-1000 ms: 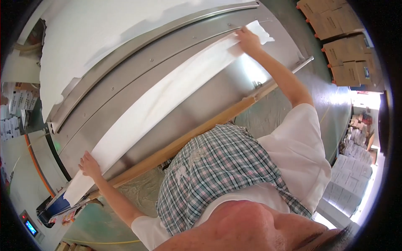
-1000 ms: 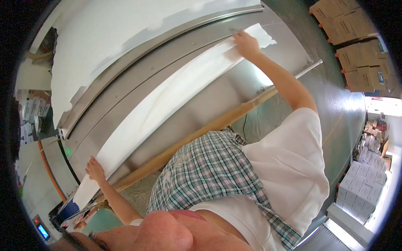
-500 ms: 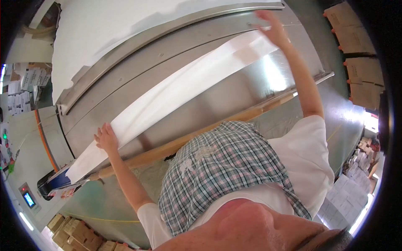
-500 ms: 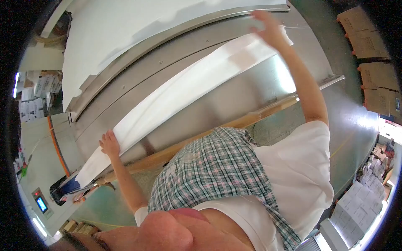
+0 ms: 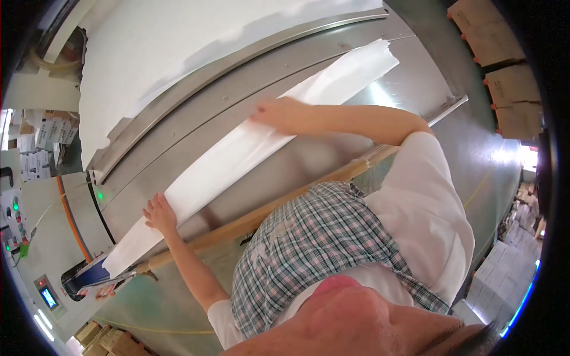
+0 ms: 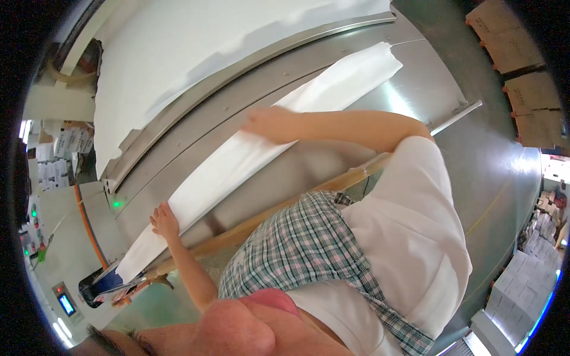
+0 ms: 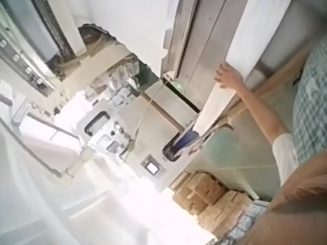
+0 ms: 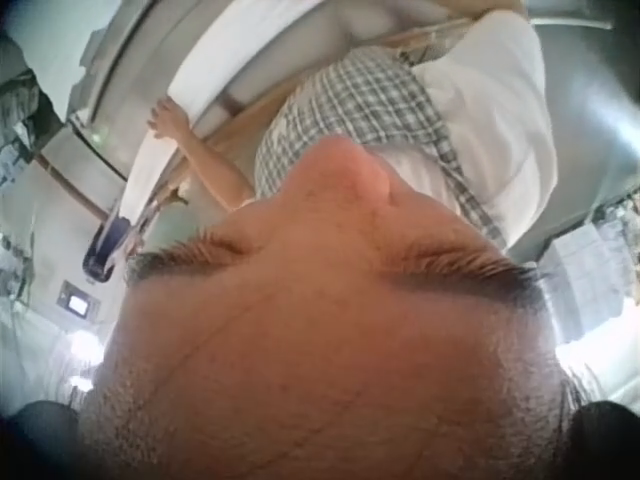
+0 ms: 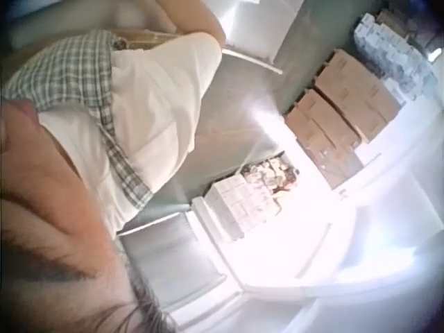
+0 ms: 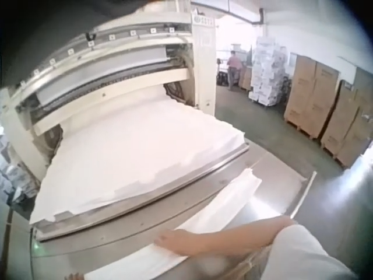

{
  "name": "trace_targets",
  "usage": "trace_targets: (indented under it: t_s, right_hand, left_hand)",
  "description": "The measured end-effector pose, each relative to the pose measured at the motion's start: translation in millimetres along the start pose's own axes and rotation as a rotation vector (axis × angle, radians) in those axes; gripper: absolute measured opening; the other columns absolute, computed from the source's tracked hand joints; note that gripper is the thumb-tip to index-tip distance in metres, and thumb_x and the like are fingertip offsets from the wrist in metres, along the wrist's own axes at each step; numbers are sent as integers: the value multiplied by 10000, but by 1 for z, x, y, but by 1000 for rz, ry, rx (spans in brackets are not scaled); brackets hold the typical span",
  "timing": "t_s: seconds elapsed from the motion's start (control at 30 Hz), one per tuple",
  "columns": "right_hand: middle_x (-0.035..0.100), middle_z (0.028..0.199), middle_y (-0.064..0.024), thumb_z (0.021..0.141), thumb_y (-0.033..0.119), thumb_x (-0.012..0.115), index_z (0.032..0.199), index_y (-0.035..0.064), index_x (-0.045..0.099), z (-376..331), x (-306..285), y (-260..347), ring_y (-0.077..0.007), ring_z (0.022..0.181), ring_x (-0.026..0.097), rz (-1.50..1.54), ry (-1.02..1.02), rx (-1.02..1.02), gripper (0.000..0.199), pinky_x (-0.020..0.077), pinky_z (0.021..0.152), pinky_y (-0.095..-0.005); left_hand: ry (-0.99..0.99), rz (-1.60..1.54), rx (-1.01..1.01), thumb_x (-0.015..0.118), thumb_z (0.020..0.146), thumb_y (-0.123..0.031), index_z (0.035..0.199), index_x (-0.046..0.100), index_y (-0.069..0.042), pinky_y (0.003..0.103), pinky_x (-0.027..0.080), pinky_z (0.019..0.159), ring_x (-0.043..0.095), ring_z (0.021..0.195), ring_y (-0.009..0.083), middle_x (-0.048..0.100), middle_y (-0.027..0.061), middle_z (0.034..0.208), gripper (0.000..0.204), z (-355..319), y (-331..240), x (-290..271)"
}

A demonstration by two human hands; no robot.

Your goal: Feeding large paper sheets into a machine or onto a conveyor belt.

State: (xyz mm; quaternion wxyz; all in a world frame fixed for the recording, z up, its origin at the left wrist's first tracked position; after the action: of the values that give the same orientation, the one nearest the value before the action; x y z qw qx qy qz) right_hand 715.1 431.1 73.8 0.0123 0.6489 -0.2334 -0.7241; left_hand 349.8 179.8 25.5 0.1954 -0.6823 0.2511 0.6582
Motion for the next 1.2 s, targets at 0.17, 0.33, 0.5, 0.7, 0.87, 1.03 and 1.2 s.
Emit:
trace_targets:
  t_s: [0.17,0.33,0.5,0.7,0.87,1.03,1.2]
  right_hand:
    - [497,993,-127,661,59,601,918,59,502,-99,-48,-71,-304,896,540,-229,-57,492,274,489,707,-384]
    - [544,1031,-113,726,109,542,996,86,550,-232,-62,-196,-285,951,540,-450,-373,927,271,472,744,-407]
    - [559,1057,-119,788,124,485,954,79,599,-292,-126,-238,-315,972,525,-470,-313,1214,207,439,783,-399]
    - [579,1038,-179,878,294,424,1043,35,545,-197,-75,-218,-351,971,539,-152,-241,908,331,424,826,-395]
    - [596,1000,-152,894,401,398,1107,48,531,-212,-34,-278,-261,933,558,-81,-366,1044,433,416,843,-358]
    - [590,1007,-105,827,325,552,1115,81,551,-168,-54,-199,-195,939,531,391,151,879,377,408,854,-329]
    - [520,1088,-101,683,255,702,1109,89,546,-140,-28,-97,-220,1045,475,543,416,821,483,375,908,-330]
  left_hand:
    - [-12,-5,13,258,887,-539,1217,494,-239,616,146,979,209,1290,351,377,96,1343,505,-2,-3,-3]
    - [14,-2,24,263,887,-538,1211,497,-235,618,151,975,218,1285,357,381,93,1341,502,5,1,9]
    - [36,14,36,279,889,-526,1203,502,-227,625,163,966,234,1276,361,385,84,1338,488,7,-9,2]
    - [50,10,38,283,885,-532,1197,506,-217,632,162,961,248,1269,362,386,85,1336,496,10,13,12]
    - [162,55,33,273,890,-518,1203,501,-208,631,162,964,233,1276,363,372,83,1347,496,19,1,0]
    - [113,142,21,260,906,-475,1210,493,-161,580,184,993,249,1274,341,369,91,1348,495,33,102,40]
    - [-26,17,247,250,919,-440,1237,481,-176,476,211,1028,282,1259,344,408,114,1317,473,37,183,47]
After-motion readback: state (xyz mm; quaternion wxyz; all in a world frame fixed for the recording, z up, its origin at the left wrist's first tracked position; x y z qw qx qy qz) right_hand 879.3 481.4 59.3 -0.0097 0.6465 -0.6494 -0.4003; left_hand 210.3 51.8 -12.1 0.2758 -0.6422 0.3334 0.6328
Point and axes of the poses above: each hand's wrist, its own z-axis towards the middle knuckle, its own x-axis out of the palm, y = z × x, the point moved 1 cm from there along z, towards the middle knuckle
